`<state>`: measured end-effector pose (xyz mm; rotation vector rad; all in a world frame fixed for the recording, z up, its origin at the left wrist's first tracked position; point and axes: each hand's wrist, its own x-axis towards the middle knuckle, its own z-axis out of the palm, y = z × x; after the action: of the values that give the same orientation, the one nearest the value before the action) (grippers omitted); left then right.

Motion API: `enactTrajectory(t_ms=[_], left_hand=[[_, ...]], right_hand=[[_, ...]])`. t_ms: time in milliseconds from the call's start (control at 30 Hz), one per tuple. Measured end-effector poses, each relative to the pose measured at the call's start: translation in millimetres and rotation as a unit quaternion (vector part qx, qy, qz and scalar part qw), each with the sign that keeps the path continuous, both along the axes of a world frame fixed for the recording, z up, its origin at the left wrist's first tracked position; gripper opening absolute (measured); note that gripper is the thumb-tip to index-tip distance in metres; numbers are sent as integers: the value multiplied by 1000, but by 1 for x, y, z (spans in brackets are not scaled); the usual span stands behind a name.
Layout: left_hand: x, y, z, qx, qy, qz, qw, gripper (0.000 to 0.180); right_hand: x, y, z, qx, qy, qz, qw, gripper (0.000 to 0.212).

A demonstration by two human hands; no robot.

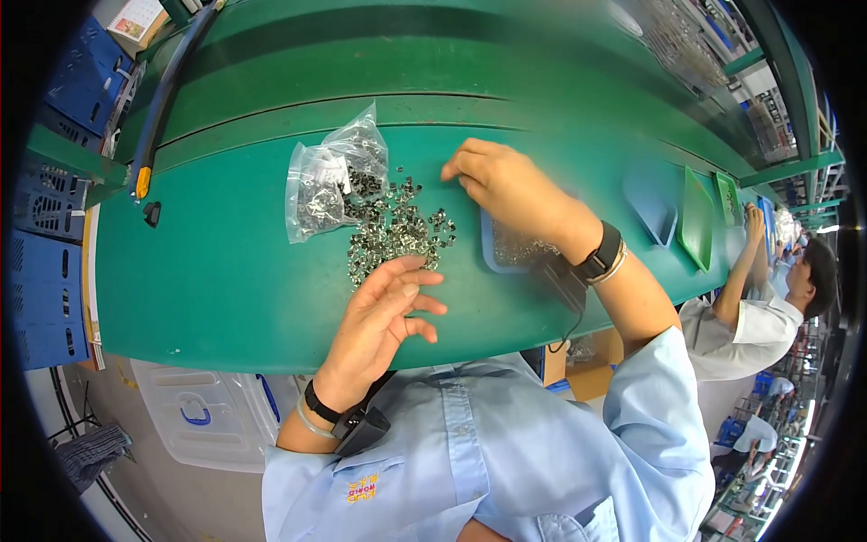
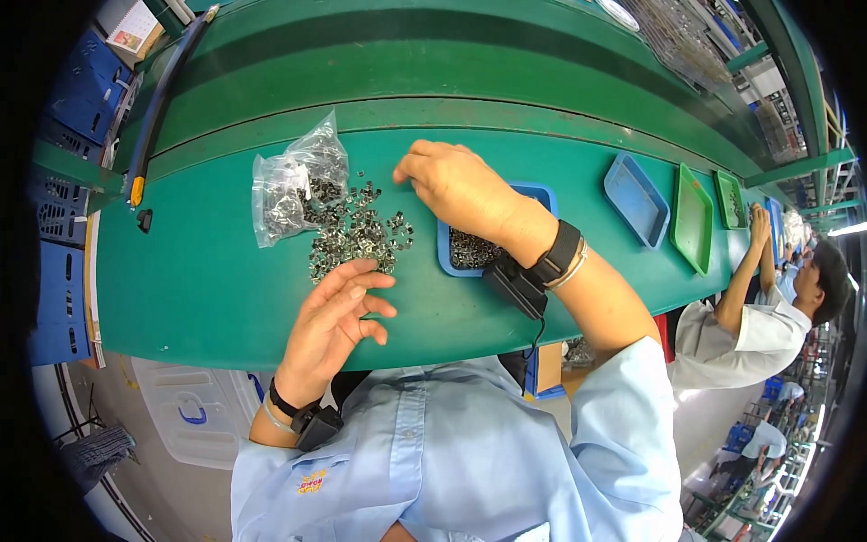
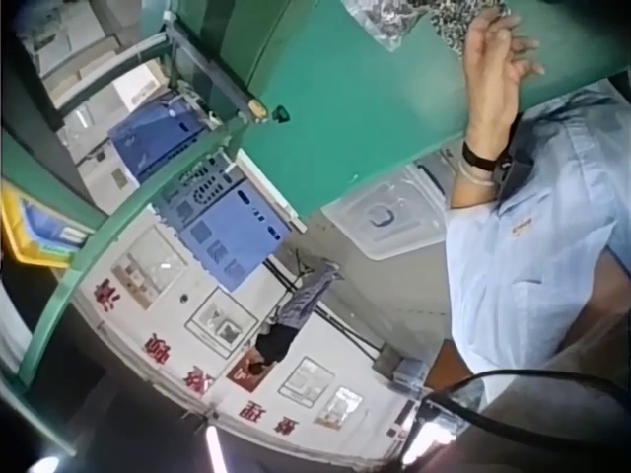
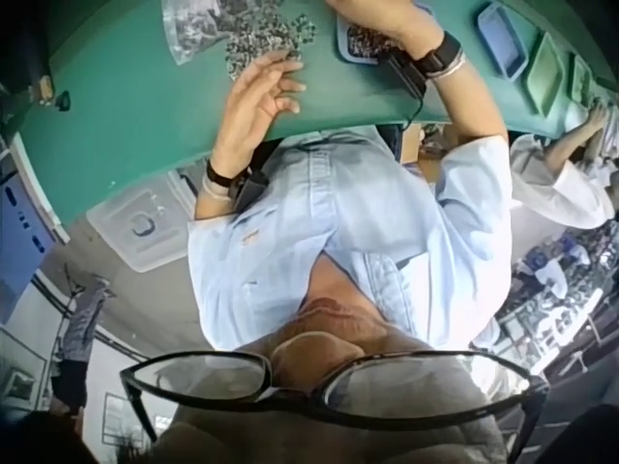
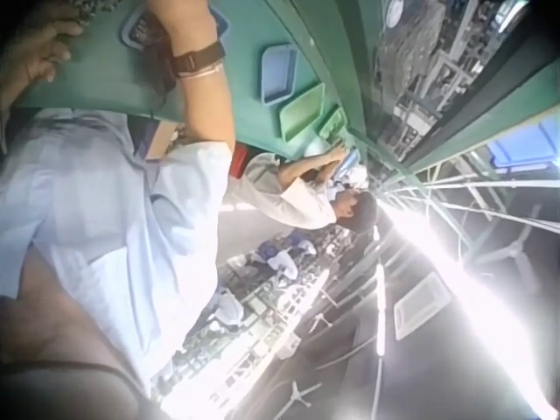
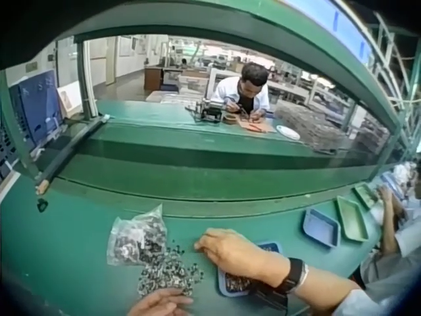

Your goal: The person picks up a small metal component from a blue tray and joins it with another piece from a pile on the table by hand. After joining the two parts together, the person places the assembled unit into a green tray.

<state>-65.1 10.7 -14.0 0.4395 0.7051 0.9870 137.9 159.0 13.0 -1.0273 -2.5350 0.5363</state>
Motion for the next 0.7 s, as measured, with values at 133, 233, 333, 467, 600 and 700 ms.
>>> enactTrajectory(t_ms=[133, 233, 333, 467, 600, 700], left_hand=[[0, -2, -1, 4, -16, -23, 1000, 29], [3, -4, -1, 7, -22, -24, 999, 26], [5, -5, 2, 14, -16, -19, 1000, 23], [12, 0, 9, 26, 24, 2, 999, 22], [26, 11, 14, 43, 87, 29, 995, 20], [36, 15, 14, 66, 117, 29, 990, 19]], right_hand=[[3, -8, 3, 73, -106, 42, 991, 15], [-4, -9, -7, 76, -136, 59, 986, 14], [-4, -11, -7, 71, -136, 69, 986, 14], [3, -19, 3, 52, -79, 62, 994, 15], [8, -49, 26, 54, -22, 47, 997, 17], [12, -72, 31, 78, -25, 43, 996, 18]])
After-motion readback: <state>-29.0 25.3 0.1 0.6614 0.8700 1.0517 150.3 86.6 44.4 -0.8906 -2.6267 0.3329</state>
